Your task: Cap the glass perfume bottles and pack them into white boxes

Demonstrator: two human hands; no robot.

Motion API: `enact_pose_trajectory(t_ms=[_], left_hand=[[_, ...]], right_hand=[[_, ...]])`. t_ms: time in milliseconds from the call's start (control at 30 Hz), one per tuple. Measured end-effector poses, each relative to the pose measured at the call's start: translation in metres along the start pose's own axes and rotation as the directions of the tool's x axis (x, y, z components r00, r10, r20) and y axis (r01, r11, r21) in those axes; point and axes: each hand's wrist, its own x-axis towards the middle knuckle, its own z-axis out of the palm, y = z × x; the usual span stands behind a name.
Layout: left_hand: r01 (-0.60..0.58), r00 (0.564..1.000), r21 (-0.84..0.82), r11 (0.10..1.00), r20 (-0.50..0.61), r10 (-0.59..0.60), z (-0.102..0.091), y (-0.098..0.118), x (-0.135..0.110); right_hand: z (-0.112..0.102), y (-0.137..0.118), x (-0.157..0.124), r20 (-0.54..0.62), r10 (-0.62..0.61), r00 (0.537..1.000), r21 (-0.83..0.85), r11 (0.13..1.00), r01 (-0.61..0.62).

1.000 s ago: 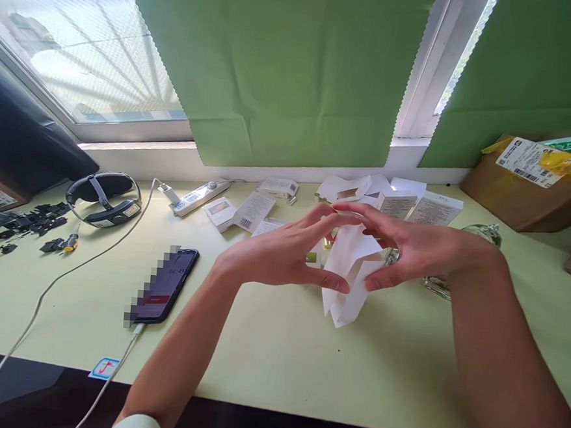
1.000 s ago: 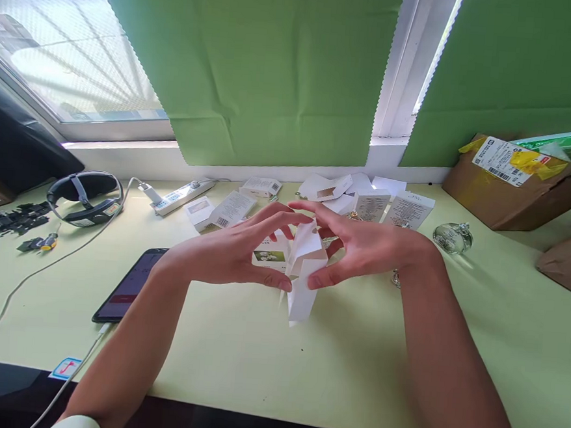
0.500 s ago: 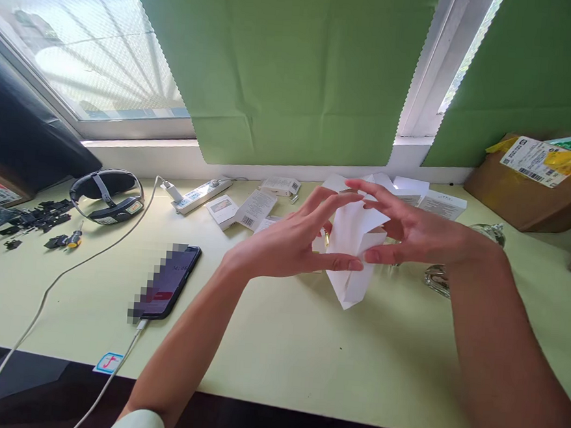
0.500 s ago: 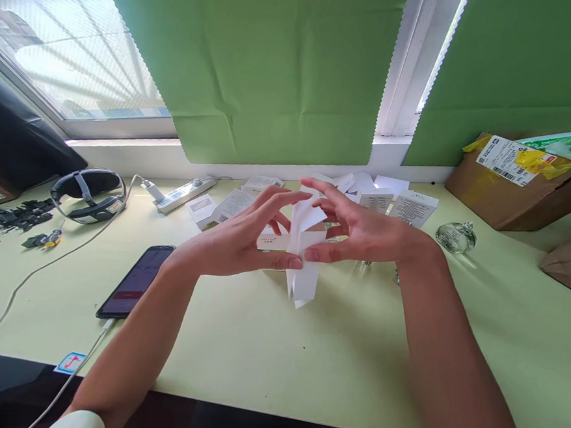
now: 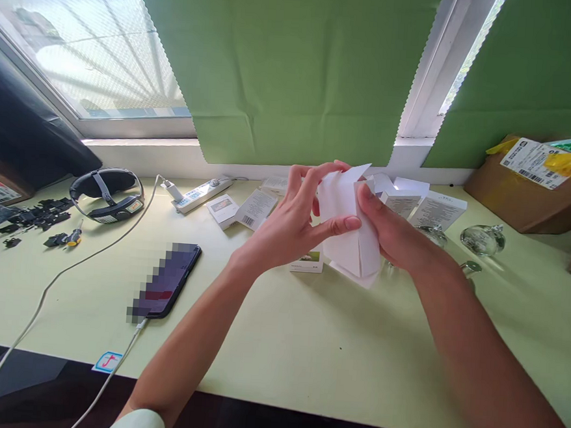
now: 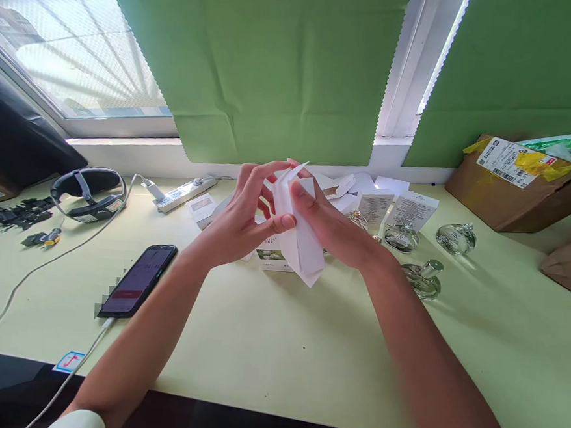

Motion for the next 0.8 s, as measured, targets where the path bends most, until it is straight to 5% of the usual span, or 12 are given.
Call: enact_pose_trajectory(t_ms=[300, 800], left_hand=[[-0.095, 0.995, 0.002, 0.995, 0.022, 0.095, 0.004, -0.001, 0.0], [-0.174, 0.975, 0.035, 0.984, 0.144, 0.167, 0.003, 0.005, -0.001]], right_hand=[[0.004, 0.0, 0.006, -0.082, 0.04, 0.996, 0.279, 0.96, -0.016], [-0.013, 0.014, 0.006, -0.285, -0.022, 0.958, -0.105, 0.994, -0.008]])
